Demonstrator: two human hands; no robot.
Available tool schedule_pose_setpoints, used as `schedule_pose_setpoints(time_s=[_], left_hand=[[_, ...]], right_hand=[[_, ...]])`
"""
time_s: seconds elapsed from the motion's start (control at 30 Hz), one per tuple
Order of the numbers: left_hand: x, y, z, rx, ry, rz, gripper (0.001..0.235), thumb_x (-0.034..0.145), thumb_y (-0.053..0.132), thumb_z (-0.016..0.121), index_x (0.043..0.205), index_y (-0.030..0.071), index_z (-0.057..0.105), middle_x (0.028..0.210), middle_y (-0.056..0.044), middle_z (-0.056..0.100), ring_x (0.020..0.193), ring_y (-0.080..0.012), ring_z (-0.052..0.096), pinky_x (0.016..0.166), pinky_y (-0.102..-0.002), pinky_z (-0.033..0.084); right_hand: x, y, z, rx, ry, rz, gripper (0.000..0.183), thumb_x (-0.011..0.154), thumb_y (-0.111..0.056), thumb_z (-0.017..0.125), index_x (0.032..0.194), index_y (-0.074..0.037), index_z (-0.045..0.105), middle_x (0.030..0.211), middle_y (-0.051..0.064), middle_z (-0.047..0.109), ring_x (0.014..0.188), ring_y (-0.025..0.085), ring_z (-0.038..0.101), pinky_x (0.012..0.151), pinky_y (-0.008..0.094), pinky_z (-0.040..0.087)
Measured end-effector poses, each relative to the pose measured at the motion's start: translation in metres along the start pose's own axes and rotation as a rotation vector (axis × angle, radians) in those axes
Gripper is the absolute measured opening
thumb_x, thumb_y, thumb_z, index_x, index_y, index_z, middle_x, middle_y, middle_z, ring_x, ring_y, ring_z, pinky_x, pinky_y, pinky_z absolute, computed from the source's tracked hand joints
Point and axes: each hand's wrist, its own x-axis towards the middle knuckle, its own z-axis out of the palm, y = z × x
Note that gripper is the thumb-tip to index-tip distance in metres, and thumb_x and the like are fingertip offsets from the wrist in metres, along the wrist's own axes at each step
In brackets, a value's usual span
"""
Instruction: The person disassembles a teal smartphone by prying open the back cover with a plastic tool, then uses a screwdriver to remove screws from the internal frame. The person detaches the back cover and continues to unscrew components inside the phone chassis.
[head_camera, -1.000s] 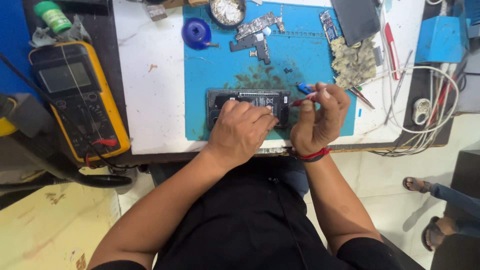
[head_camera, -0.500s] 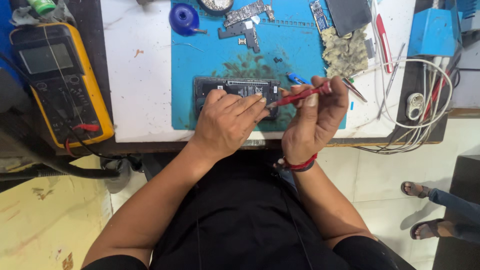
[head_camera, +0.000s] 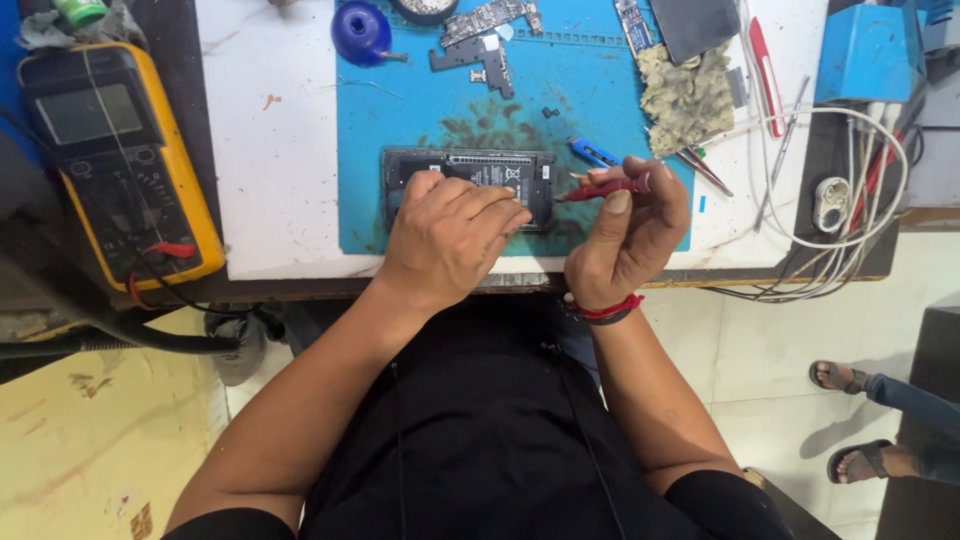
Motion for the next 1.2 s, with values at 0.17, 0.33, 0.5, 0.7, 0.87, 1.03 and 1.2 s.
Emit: schedule_pose_setpoints(time_s=[0.17,0.33,0.5,0.7,0.87,1.03,1.2], left_hand=[[0.001,0.000,0.000,-0.002,-0.014,-0.007,0.012,0.096,0.024,0.078,0.099,0.012,0.077,0.104,0.000,0.076,0.087,-0.0174,0.065,0.084,-0.038,0.043],[0.000,0.001,0.001,0.004,-0.022,-0.005,0.012,0.096,0.023,0.078,0.099,0.012,0.077,0.105,0.000,0.076,0.087,-0.0172,0.065,0.084,-0.038,0.043],[0.000,0.000,0.001,0.015,-0.022,-0.003,0.012,0.096,0.023,0.079,0.099,0.012,0.077,0.105,0.000,0.076,0.087,-0.0170,0.065,0.084,-0.038,0.043],[0.000,0.001,0.000,0.023,-0.021,0.007,0.013,0.095,0.023,0.079,0.100,0.011,0.077,0.105,0.000,0.075,0.085,-0.0175,0.063,0.083,-0.038,0.043],[-0.001,0.001,0.001,0.024,-0.020,0.010,0.013,0.095,0.022,0.077,0.100,0.010,0.076,0.106,-0.001,0.074,0.086,-0.0180,0.063,0.084,-0.039,0.043],[0.009,0.004,-0.006,0.059,-0.014,0.022,0.013,0.093,0.022,0.075,0.096,0.009,0.075,0.104,-0.002,0.075,0.084,-0.0191,0.063,0.084,-0.040,0.044],[0.001,0.004,-0.002,-0.003,-0.023,-0.008,0.013,0.095,0.021,0.076,0.100,0.009,0.075,0.105,-0.002,0.075,0.086,-0.0185,0.064,0.083,-0.038,0.043]], right_hand=[[0.002,-0.001,-0.001,-0.072,-0.028,-0.057,0.038,0.117,-0.002,0.049,0.153,-0.011,0.041,0.137,0.013,0.051,0.106,0.019,0.064,0.094,0.036,0.061],[0.004,-0.004,-0.003,-0.191,-0.115,-0.185,0.040,0.110,0.006,0.059,0.144,-0.009,0.045,0.137,0.014,0.048,0.103,0.022,0.065,0.087,0.035,0.064],[0.009,-0.012,-0.005,-0.207,-0.262,-0.257,0.039,0.107,0.013,0.055,0.139,-0.007,0.045,0.132,0.019,0.052,0.109,0.031,0.070,0.087,0.037,0.066],[0.014,-0.012,0.000,-0.172,-0.343,-0.288,0.043,0.102,0.019,0.046,0.137,-0.007,0.045,0.128,0.022,0.057,0.110,0.036,0.073,0.094,0.041,0.065],[0.013,-0.013,-0.002,-0.078,-0.326,-0.201,0.037,0.105,0.013,0.044,0.135,-0.008,0.045,0.128,0.023,0.057,0.111,0.037,0.072,0.093,0.042,0.064],[0.026,-0.021,-0.002,-0.099,-0.381,-0.266,0.030,0.105,0.009,0.045,0.130,-0.008,0.048,0.121,0.024,0.063,0.107,0.035,0.073,0.091,0.042,0.063],[0.015,-0.017,-0.003,0.013,-0.328,-0.133,0.030,0.105,0.003,0.048,0.133,-0.006,0.048,0.124,0.022,0.061,0.110,0.032,0.072,0.088,0.039,0.063]])
